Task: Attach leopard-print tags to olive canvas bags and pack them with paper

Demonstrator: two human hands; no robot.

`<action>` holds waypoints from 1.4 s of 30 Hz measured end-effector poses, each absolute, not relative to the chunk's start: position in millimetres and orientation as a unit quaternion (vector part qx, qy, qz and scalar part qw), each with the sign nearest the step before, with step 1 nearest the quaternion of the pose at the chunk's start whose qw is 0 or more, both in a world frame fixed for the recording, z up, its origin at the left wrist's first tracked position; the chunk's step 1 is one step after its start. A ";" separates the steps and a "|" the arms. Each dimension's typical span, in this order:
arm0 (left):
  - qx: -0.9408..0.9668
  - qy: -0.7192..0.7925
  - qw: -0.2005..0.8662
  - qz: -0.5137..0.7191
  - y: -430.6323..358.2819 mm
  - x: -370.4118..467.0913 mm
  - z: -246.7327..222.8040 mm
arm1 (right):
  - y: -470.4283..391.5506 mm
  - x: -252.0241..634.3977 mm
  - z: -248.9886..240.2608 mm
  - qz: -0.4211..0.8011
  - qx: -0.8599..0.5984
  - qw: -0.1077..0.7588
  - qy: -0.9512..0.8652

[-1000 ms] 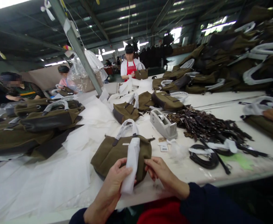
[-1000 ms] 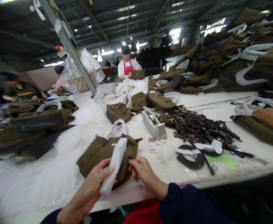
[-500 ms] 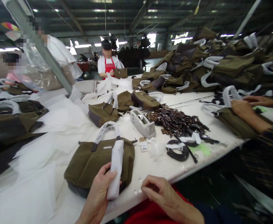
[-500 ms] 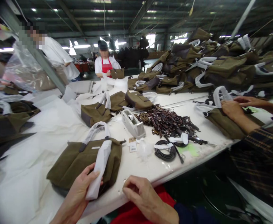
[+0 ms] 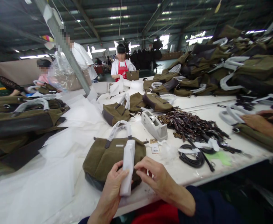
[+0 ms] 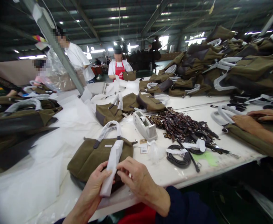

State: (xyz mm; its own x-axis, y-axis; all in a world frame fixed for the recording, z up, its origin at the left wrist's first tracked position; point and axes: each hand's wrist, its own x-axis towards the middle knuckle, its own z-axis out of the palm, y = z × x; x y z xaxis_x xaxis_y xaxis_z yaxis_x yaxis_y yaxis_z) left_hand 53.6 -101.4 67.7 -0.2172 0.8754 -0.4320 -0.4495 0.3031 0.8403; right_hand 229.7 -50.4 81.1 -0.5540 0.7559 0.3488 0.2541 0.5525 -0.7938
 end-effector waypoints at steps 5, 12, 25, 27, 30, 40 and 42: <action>0.184 0.555 0.583 0.565 -100.4 50.5 55.7 | 38.5 287.3 96.9 0.304 -0.469 0.445 -0.700; 0.175 0.540 0.585 0.579 -99.5 49.8 47.2 | 145.9 333.6 87.9 0.312 -0.582 0.319 -0.679; 0.175 0.531 0.599 0.573 -102.8 50.3 63.2 | 143.1 317.7 89.5 0.425 -0.571 0.365 -0.600; 0.175 0.532 0.597 0.575 -102.8 50.3 62.1 | 134.1 320.8 93.3 0.418 -0.563 0.391 -0.595; 0.174 0.534 0.597 0.572 -102.9 50.1 60.8 | 118.1 331.0 93.1 0.447 -0.547 0.422 -0.568; 0.169 0.530 0.600 0.575 -103.6 49.3 60.3 | 96.3 328.0 48.0 0.621 -0.517 0.436 -0.397; 0.167 0.524 0.605 0.576 -104.9 48.8 59.9 | 90.3 320.1 51.1 0.648 -0.508 0.419 -0.384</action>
